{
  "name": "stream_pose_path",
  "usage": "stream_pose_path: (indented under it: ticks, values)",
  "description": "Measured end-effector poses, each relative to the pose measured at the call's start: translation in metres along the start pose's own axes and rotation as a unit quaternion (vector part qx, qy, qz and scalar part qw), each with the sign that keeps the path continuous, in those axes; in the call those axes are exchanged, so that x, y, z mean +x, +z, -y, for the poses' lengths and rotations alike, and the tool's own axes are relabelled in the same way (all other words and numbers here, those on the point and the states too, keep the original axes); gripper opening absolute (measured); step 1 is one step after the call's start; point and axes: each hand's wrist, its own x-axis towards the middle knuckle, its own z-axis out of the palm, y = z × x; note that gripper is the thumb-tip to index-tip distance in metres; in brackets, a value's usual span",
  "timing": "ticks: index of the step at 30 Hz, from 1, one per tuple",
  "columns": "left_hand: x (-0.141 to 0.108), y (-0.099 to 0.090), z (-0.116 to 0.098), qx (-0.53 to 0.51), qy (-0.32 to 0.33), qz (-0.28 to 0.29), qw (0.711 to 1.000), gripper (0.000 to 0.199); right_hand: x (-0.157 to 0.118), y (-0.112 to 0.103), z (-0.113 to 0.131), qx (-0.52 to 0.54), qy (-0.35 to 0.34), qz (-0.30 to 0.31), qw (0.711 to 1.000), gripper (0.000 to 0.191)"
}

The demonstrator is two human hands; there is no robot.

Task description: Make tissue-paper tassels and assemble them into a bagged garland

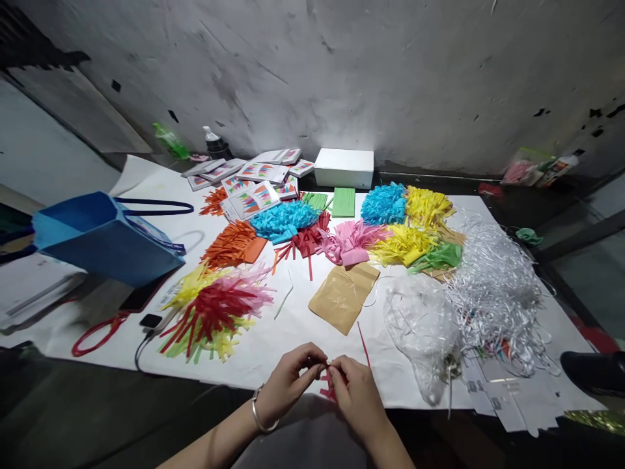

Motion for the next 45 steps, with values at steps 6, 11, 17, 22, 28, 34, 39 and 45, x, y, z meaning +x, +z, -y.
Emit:
stream_pose_path:
  ticks: [6, 11, 17, 22, 28, 34, 39, 45]
  values:
    - [-0.001, 0.001, 0.000, 0.017, 0.015, 0.009, 1.000, 0.009, -0.002, -0.002, -0.001, 0.004, -0.013, 0.010, 1.000, 0.020]
    - [-0.002, 0.003, -0.002, 0.030, 0.028, 0.016, 0.999, 0.012, -0.001, -0.005, -0.001, -0.003, -0.017, 0.004, 1.000, 0.024]
    - [-0.004, 0.005, -0.006, 0.027, 0.032, 0.033, 0.999, 0.014, -0.002, -0.010, -0.001, 0.008, -0.017, 0.036, 0.999, 0.024]
    - [-0.003, 0.006, -0.006, -0.001, 0.009, 0.018, 1.000, 0.012, -0.005, -0.005, -0.003, -0.075, -0.052, 0.006, 0.996, 0.024]
    - [-0.002, 0.007, 0.003, -0.172, -0.102, 0.012, 0.980, 0.025, -0.004, -0.007, -0.004, -0.032, -0.022, -0.016, 0.999, 0.025]
    - [0.001, 0.002, -0.002, -0.077, -0.080, 0.022, 0.994, 0.020, -0.004, -0.006, -0.005, -0.011, -0.026, -0.021, 0.999, 0.026]
    - [0.001, -0.002, -0.005, 0.079, -0.016, 0.017, 0.997, 0.012, -0.003, -0.002, -0.008, -0.014, -0.022, -0.004, 1.000, 0.025]
    - [-0.005, -0.003, 0.011, 0.144, 0.028, 0.008, 0.989, 0.013, 0.009, 0.013, -0.019, -0.051, -0.074, 0.037, 0.995, 0.028]
